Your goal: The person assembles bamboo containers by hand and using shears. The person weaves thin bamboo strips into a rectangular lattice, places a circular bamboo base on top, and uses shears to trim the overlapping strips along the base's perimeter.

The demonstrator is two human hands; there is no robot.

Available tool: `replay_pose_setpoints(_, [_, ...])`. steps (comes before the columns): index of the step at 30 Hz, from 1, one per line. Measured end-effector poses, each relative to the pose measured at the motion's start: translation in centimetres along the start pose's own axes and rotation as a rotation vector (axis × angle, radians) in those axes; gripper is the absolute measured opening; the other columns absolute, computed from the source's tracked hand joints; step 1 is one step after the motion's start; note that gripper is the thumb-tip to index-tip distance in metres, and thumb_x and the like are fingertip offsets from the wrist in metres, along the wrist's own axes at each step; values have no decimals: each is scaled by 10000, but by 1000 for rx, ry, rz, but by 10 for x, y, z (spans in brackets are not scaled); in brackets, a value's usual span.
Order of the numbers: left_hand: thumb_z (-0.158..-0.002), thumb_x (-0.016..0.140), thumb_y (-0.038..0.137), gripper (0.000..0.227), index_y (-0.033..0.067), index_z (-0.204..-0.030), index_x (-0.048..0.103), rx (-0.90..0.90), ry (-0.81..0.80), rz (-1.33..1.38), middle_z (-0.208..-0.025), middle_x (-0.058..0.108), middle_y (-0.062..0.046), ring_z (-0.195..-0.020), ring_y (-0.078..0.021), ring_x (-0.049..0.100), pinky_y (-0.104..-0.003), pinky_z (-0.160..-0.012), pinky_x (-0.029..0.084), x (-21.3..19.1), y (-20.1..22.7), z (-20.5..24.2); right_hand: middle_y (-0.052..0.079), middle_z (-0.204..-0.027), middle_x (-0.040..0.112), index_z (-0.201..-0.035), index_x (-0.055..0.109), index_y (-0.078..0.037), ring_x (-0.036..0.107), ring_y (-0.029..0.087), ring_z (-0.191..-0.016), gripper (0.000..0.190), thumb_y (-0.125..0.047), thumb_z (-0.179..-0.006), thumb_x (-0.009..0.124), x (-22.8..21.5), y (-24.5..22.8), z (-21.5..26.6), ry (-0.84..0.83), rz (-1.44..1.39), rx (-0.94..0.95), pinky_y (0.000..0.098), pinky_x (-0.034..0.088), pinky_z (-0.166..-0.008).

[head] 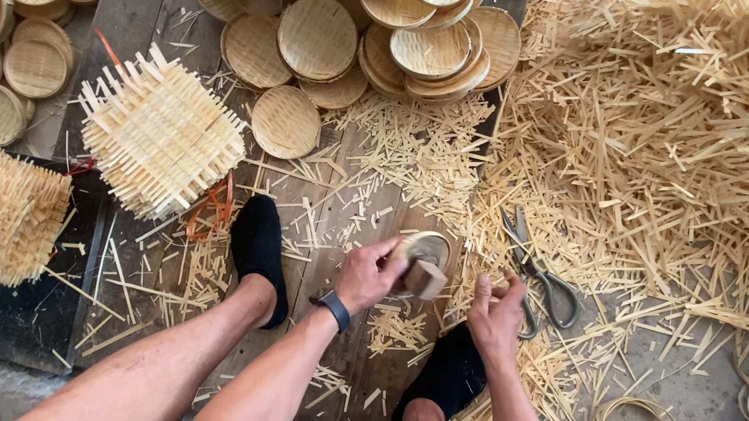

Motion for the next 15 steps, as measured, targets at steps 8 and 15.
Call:
replay_pose_setpoints(8, [-1014, 365, 682, 770, 55, -1382, 619, 155, 23, -10, -1199, 721, -246, -1079, -339, 712, -408, -897, 580, 28, 75, 15, 229, -1008, 733, -1190, 545, 66, 760, 278, -788, 499, -332, -920, 677, 43, -24, 23, -304, -221, 58, 370, 662, -575])
replay_pose_setpoints(15, [-972, 334, 635, 682, 113, -1020, 770, -165, 99, 100, -753, 755, -148, -710, -262, 773, -405, -581, 609, 19, -8, -32, 156, -867, 777, -1102, 603, 24, 770, 212, -737, 440, -388, -949, 610, 31, -11, 15, -390, -357, -112, 317, 639, -589])
Point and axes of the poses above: each hand's wrist, its own z-axis away from the middle knuckle, its own x-axis out of the palm, y = z × x, the point moved 7 cm from there along -z, towards the middle knuckle
